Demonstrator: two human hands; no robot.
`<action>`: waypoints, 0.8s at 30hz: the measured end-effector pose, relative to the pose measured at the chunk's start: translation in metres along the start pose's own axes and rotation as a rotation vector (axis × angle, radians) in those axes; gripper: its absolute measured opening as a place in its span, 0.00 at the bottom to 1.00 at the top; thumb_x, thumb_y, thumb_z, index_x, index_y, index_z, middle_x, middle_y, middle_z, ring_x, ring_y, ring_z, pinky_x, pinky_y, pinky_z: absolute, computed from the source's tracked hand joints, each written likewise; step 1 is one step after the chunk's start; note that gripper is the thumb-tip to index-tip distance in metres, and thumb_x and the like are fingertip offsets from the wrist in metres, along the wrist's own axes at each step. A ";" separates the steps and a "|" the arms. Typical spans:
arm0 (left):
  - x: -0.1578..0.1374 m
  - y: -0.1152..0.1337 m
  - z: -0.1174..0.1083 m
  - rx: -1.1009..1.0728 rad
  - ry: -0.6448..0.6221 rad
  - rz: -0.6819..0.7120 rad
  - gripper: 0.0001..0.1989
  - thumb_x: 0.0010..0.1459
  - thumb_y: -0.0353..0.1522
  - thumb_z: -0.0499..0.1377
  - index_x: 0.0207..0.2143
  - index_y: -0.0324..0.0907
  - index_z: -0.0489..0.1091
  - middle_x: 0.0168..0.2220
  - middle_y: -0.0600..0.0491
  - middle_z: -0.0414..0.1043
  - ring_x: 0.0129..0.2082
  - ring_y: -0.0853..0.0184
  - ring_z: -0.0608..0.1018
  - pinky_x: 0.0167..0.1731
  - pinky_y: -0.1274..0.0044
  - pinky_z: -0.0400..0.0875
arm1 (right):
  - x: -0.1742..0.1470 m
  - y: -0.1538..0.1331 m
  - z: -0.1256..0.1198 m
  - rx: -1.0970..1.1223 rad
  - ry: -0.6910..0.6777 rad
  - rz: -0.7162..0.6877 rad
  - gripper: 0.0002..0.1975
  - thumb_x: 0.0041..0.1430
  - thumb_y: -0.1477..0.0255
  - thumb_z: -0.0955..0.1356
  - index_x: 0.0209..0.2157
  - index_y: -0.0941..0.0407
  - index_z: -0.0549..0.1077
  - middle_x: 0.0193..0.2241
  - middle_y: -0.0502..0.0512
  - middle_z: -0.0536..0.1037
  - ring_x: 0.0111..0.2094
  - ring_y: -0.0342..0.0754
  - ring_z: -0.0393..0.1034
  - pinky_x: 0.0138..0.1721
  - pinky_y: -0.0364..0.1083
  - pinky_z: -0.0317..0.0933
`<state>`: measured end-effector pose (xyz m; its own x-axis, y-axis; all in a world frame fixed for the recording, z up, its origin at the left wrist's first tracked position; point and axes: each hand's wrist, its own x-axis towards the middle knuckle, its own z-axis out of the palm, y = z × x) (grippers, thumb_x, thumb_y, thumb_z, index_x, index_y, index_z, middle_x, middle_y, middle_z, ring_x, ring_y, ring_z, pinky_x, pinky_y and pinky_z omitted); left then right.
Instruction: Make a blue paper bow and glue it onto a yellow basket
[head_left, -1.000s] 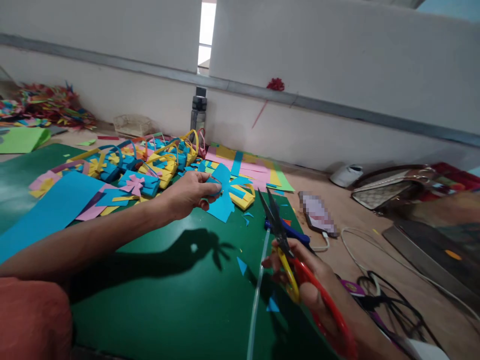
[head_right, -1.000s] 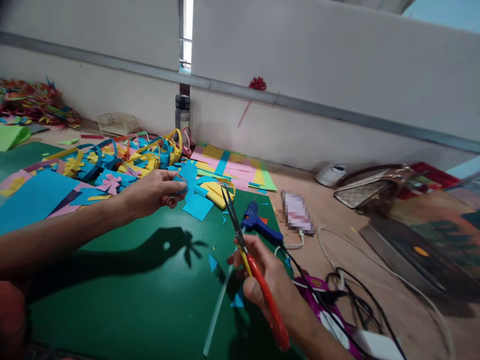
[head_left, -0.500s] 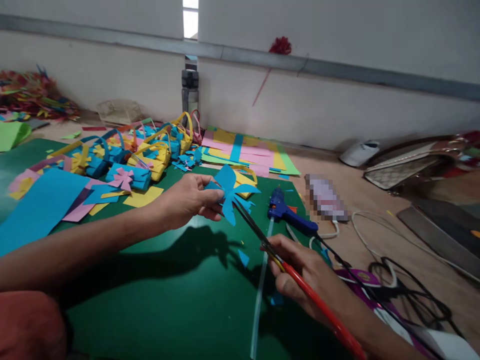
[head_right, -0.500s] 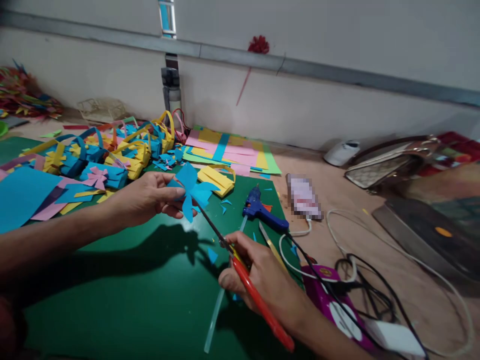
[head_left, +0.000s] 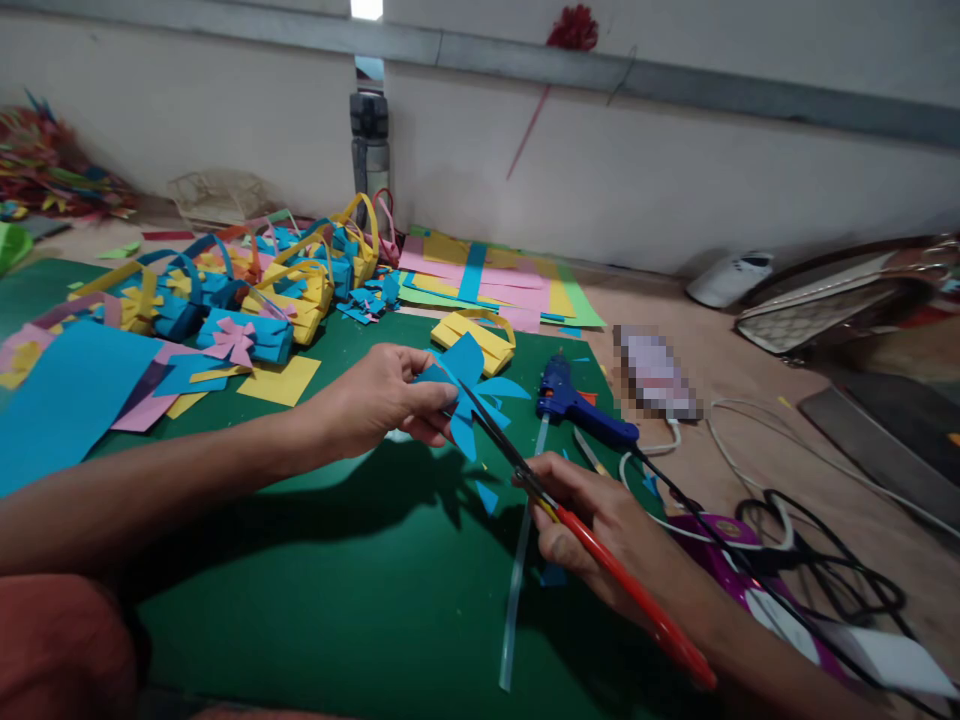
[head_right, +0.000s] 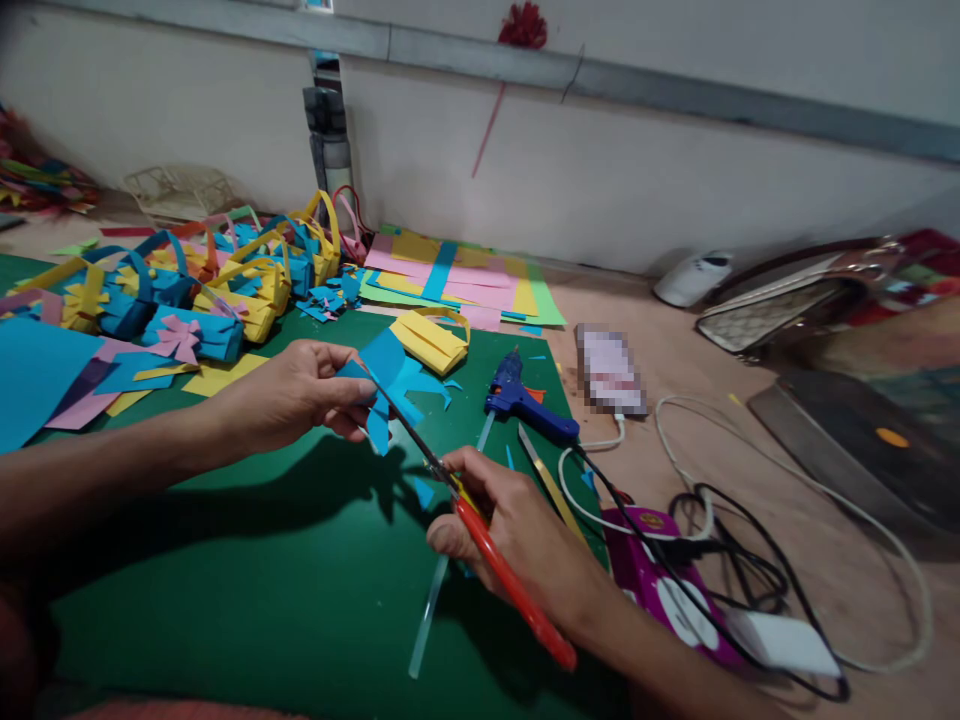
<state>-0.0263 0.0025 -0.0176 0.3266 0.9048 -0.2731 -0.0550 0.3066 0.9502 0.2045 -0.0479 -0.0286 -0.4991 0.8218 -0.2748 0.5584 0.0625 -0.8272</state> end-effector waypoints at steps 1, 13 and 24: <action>-0.001 0.000 0.001 0.003 -0.001 0.006 0.06 0.51 0.26 0.60 0.24 0.36 0.66 0.20 0.55 0.72 0.19 0.73 0.76 0.23 0.81 0.74 | 0.000 0.000 0.000 -0.009 0.000 -0.017 0.15 0.53 0.57 0.66 0.35 0.53 0.63 0.21 0.43 0.59 0.22 0.40 0.51 0.22 0.41 0.49; -0.004 -0.004 0.005 0.041 0.010 0.072 0.06 0.52 0.27 0.60 0.24 0.36 0.66 0.22 0.55 0.74 0.22 0.73 0.77 0.23 0.83 0.74 | 0.002 0.002 0.001 -0.067 0.021 -0.067 0.19 0.54 0.51 0.63 0.34 0.54 0.64 0.22 0.45 0.59 0.23 0.42 0.51 0.22 0.42 0.49; -0.006 -0.002 0.006 0.052 0.017 0.060 0.06 0.53 0.27 0.59 0.24 0.36 0.66 0.21 0.55 0.74 0.21 0.72 0.77 0.23 0.82 0.74 | 0.001 -0.002 0.000 -0.022 0.009 0.006 0.16 0.54 0.58 0.64 0.37 0.55 0.70 0.20 0.45 0.58 0.21 0.41 0.50 0.20 0.42 0.46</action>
<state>-0.0223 -0.0049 -0.0167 0.3085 0.9260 -0.2175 -0.0249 0.2364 0.9713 0.2029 -0.0470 -0.0267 -0.4900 0.8272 -0.2751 0.5757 0.0702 -0.8146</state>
